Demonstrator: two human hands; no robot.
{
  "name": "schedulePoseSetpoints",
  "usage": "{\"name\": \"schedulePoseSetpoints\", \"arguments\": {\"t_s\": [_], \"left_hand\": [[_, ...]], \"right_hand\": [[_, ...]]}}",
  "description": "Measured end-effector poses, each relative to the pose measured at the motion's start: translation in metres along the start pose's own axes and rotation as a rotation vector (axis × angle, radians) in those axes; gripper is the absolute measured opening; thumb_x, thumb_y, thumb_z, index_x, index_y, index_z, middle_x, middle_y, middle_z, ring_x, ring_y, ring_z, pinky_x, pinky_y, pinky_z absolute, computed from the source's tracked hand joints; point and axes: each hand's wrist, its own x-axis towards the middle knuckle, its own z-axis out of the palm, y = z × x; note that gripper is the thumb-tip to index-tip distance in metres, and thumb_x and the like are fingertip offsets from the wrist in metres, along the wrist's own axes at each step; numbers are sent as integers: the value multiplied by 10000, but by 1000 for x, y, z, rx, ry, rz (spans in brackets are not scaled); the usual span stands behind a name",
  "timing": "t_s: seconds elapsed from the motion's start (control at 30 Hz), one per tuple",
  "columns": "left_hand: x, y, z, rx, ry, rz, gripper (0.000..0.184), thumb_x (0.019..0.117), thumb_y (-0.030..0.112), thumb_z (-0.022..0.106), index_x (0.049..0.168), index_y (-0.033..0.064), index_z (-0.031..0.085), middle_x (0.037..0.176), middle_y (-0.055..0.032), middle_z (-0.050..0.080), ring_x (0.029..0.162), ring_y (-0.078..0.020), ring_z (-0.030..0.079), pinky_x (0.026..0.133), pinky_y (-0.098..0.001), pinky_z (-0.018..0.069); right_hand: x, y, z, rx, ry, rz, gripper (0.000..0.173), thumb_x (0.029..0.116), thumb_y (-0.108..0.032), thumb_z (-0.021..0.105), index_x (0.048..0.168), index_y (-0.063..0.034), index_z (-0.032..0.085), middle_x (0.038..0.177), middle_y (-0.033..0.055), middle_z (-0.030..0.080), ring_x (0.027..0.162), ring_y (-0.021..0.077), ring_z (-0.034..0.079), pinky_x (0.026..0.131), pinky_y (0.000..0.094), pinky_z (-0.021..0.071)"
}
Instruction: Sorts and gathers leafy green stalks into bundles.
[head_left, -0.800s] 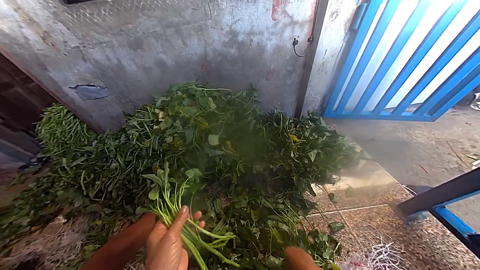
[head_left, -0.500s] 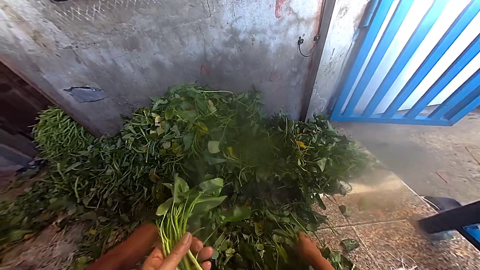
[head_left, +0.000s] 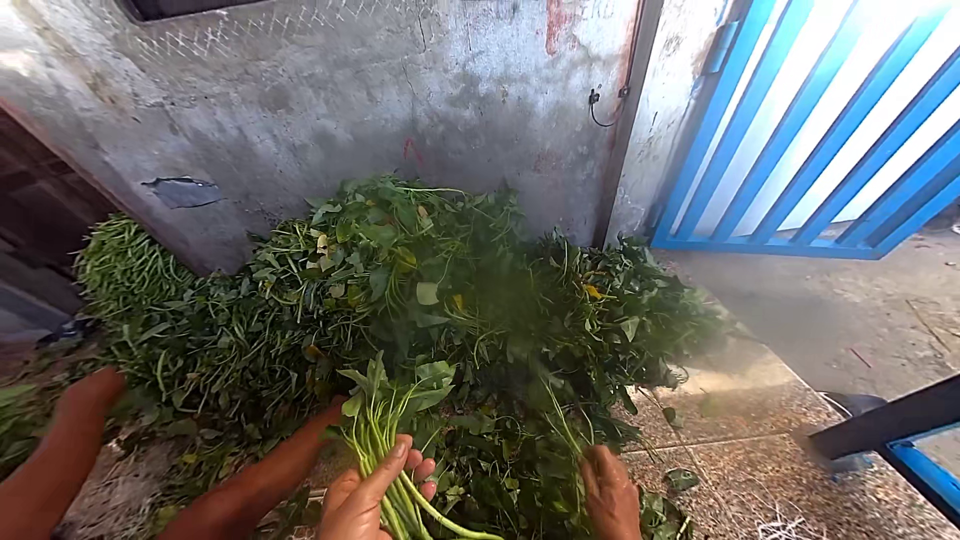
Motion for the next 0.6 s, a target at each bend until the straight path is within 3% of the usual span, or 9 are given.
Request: {"name": "schedulePoseSetpoints", "arguments": {"t_s": [0.07, 0.1, 0.3, 0.47, 0.6], "left_hand": [[-1, -7, 2, 12, 48, 40, 111, 1044, 48, 545, 1098, -26, 609, 791, -136, 689, 688, -262, 721, 629, -421, 640], [0, -11, 4, 19, 70, 67, 106, 1037, 47, 561, 1096, -27, 608, 775, -126, 679, 668, -249, 712, 613, -406, 636], [0, -33, 8, 76, 116, 109, 114, 1010, 36, 612, 1090, -44, 595, 778, -127, 672, 650, -229, 695, 589, -371, 619], [-8, -49, 8, 133, -35, 84, 289, 841, -114, 735, 1078, -61, 580, 853, -165, 690, 678, -240, 689, 615, -369, 611], [-16, -60, 8, 173, -90, 191, 225, 783, -141, 757, 969, -79, 645, 828, -147, 729, 718, -196, 708, 690, -333, 612]], "right_hand": [[-7, -10, -9, 27, -154, 75, 265, 983, -205, 607, 1096, 15, 702, 973, 214, 713, 949, 404, 693, 867, 635, 523], [-13, -19, -12, 48, -144, 54, 259, 974, -199, 620, 1082, 17, 712, 956, 208, 716, 924, 392, 698, 852, 622, 533], [-65, -87, -16, 189, 132, -306, 158, 926, -144, 686, 962, -3, 747, 878, 133, 727, 863, 303, 718, 813, 503, 587], [-95, -134, 2, 87, 320, -581, 95, 904, -177, 721, 904, -94, 767, 857, 74, 736, 840, 252, 720, 790, 458, 580], [-100, -151, 15, 46, 423, -707, 105, 925, -219, 703, 884, -136, 753, 827, 41, 714, 833, 204, 700, 835, 400, 559]]}}
